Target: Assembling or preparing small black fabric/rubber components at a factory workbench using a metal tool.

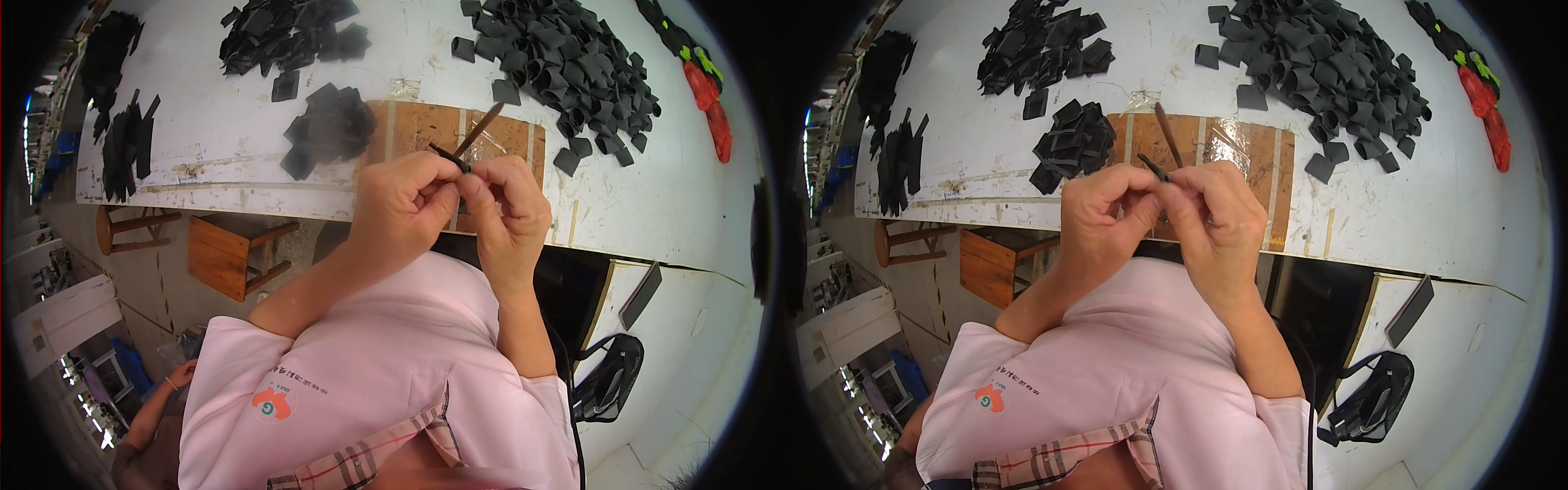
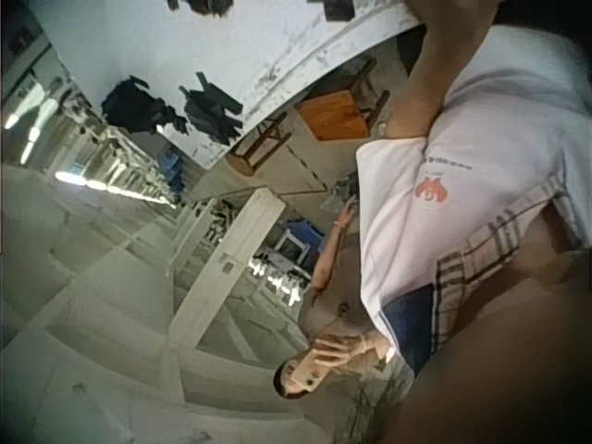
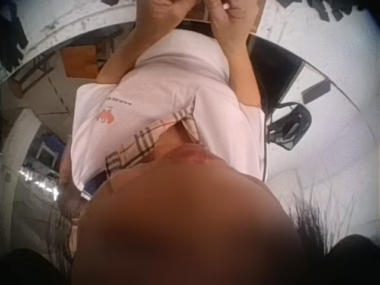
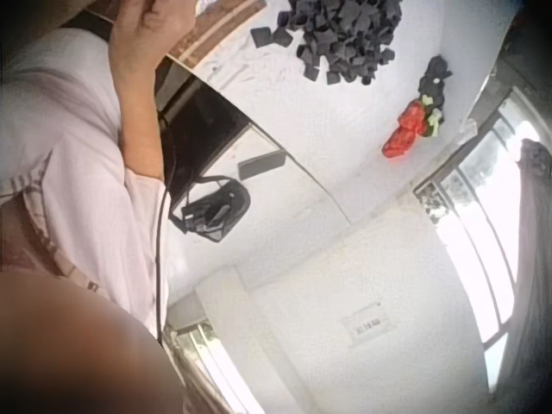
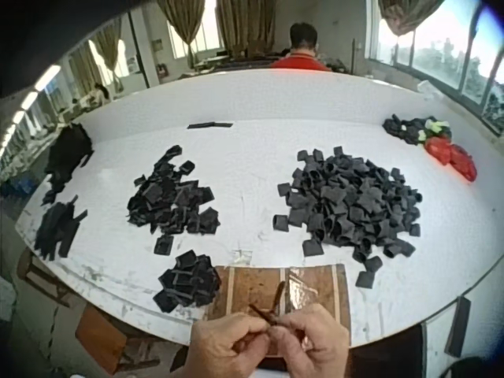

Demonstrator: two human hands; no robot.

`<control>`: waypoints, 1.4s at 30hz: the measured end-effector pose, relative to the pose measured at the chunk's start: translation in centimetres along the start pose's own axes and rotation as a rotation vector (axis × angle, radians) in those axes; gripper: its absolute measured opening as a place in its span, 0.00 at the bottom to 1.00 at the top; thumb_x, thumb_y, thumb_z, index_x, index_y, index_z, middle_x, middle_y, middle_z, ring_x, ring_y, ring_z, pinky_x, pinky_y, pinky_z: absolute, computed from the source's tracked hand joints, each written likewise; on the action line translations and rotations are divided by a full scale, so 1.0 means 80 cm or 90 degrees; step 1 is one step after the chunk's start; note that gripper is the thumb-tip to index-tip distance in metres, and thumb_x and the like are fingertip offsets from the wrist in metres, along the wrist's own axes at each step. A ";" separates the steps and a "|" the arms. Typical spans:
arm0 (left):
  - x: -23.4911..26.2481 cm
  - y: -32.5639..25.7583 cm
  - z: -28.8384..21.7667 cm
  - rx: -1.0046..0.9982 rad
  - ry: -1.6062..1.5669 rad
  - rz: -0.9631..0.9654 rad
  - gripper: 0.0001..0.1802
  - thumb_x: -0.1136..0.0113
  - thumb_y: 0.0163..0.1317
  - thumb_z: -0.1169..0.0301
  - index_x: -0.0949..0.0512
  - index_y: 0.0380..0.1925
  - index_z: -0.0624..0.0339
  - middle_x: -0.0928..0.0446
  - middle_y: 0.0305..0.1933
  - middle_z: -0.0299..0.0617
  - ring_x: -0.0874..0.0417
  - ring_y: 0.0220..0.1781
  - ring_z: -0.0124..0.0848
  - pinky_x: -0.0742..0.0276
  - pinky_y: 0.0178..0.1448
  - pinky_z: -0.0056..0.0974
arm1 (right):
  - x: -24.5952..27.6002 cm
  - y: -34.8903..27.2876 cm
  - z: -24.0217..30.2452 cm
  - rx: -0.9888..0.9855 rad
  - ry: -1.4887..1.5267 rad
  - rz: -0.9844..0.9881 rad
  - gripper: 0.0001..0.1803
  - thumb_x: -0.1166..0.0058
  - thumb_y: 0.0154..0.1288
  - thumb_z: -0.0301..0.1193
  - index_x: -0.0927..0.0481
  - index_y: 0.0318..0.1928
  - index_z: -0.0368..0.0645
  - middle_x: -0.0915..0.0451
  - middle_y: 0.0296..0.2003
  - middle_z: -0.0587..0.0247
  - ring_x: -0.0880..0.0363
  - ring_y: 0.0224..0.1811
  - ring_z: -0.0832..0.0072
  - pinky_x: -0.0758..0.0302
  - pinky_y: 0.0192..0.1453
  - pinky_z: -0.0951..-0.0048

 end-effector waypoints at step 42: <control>-0.006 0.003 0.020 0.068 0.008 -0.045 0.06 0.45 0.46 0.82 0.27 0.26 0.63 0.29 0.19 0.42 0.28 0.15 0.30 0.33 0.20 0.33 | 0.000 0.004 -0.007 -0.034 -0.064 0.021 0.04 0.47 0.52 0.21 0.25 0.30 0.36 0.28 0.24 0.59 0.27 0.21 0.70 0.31 0.25 0.73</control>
Point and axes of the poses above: each hand's wrist, its own y-axis towards the middle knuckle, its own x-axis out of the back of the hand, z = x × y, the point moved 4 cm from there along y, towards the middle knuckle
